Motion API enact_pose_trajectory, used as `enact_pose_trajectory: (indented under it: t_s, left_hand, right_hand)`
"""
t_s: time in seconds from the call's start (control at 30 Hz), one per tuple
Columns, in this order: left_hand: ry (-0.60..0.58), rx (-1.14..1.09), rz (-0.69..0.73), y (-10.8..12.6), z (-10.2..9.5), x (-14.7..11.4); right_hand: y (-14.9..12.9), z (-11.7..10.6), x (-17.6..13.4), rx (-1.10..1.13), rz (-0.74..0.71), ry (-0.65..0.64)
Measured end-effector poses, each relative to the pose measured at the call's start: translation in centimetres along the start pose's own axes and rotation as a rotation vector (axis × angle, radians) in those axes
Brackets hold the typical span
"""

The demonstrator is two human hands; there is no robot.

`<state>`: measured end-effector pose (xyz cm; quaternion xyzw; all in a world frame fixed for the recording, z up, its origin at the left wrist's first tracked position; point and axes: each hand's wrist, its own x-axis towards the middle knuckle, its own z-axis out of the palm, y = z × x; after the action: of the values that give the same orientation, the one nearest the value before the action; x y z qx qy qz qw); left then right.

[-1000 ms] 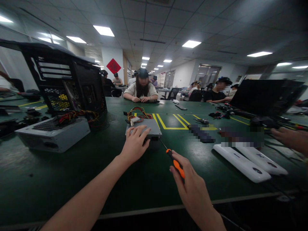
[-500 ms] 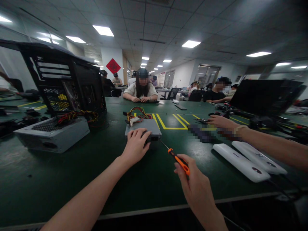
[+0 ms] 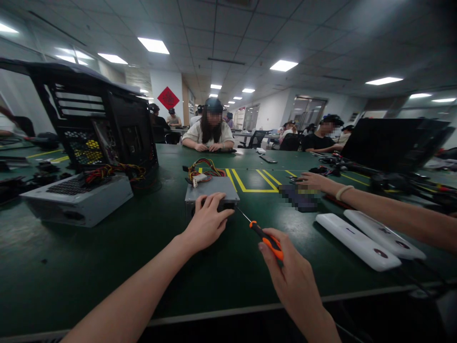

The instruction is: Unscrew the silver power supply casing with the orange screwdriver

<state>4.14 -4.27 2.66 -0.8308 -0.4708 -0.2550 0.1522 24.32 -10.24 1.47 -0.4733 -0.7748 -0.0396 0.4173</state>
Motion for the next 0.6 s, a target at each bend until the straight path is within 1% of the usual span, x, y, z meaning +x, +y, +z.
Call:
enact_pose_trajectory:
  t_s: [0.13, 0.2, 0.3, 0.37, 0.53, 0.6]
  left_hand:
    - [-0.027, 0.055, 0.021, 0.1, 0.1, -0.1]
    - [-0.038, 0.088, 0.021, 0.0, 0.1, -0.1]
    - [-0.049, 0.128, 0.027, 0.0, 0.3, -0.2]
    - [-0.052, 0.147, 0.032, 0.1, 0.5, -0.2]
    - [-0.055, 0.208, 0.032, 0.2, 1.1, -0.2]
    - [-0.063, 0.227, 0.037, 0.2, 1.1, -0.3]
  right_hand:
    - [-0.5, 0.3, 0.0, 0.065, -0.091, -0.029]
    - [-0.5, 0.5, -0.1, 0.047, -0.084, -0.029]
    - [-0.2, 0.4, -0.2, 0.003, -0.023, -0.002]
    - [-0.1, 0.3, -0.1, 0.008, -0.012, 0.004]
    - [-0.4, 0.4, -0.1, 0.045, -0.105, -0.002]
    - [-0.3, 0.5, -0.1, 0.028, -0.089, -0.018]
